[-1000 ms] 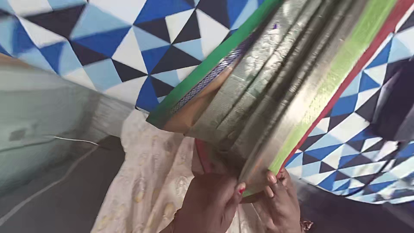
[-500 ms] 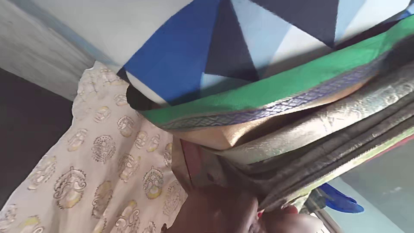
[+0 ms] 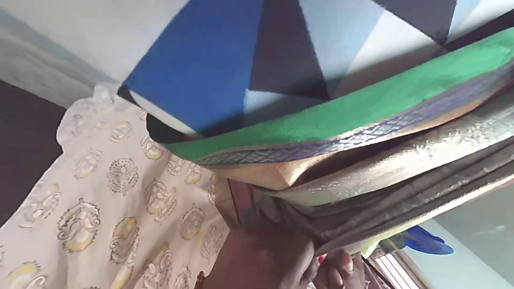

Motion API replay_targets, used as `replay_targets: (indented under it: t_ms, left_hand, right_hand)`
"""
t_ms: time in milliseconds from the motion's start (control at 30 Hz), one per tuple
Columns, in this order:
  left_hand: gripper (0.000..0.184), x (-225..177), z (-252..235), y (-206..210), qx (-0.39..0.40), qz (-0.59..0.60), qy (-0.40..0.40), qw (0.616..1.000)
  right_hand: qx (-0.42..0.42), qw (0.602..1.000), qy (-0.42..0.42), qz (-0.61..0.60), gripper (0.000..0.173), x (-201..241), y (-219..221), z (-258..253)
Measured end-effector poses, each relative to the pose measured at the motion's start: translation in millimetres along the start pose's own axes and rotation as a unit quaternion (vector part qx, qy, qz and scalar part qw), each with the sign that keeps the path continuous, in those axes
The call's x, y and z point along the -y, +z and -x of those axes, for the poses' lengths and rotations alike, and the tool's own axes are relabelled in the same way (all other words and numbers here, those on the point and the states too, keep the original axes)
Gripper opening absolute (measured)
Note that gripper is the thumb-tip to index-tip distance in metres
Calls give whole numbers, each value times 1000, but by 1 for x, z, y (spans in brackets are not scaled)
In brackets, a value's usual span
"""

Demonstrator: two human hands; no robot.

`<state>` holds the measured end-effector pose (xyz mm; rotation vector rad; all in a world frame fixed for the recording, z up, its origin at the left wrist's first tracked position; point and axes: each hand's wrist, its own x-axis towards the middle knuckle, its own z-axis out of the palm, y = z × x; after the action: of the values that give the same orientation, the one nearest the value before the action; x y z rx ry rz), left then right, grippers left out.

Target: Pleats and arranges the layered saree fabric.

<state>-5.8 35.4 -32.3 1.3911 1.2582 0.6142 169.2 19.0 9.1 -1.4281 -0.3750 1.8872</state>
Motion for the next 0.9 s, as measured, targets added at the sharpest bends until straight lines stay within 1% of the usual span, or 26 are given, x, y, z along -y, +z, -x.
replay_targets:
  t_ms: [100,233,367,433,500,600,700,767,833,900]
  left_hand:
    - [39,4,3,-2,-4,-5,8,1000]
    - [40,5,4,-2,-15,-3,8,1000]
    - [40,5,2,-1,-34,-16,22,999]
    - [40,4,2,-1,-32,-10,26,999]
    - [37,3,3,-3,-24,-1,21,1000]
    - [37,3,3,-2,-23,3,28,999]
    - [37,3,4,-1,-18,7,34,999]
    - [37,3,5,0,-15,5,37,999]
    - [37,3,6,0,-17,5,39,999]
    - [37,3,6,0,-21,5,40,999]
  right_hand:
    - [-22,1000,1,11,23,1,8,-3]
    - [-41,999,1,30,22,2,13,-1]
    - [-65,996,-11,57,24,3,24,1]
    - [-78,996,-11,48,23,3,29,2]
    - [-76,996,-14,53,23,1,27,5]
    - [-36,996,-24,79,25,-3,9,14]
    - [-42,996,-23,78,25,-5,11,16]
    - [-35,997,-7,62,23,-7,8,21]
    - [-56,997,-10,43,22,-8,13,22]
    - [-99,993,-40,48,22,-10,26,17]
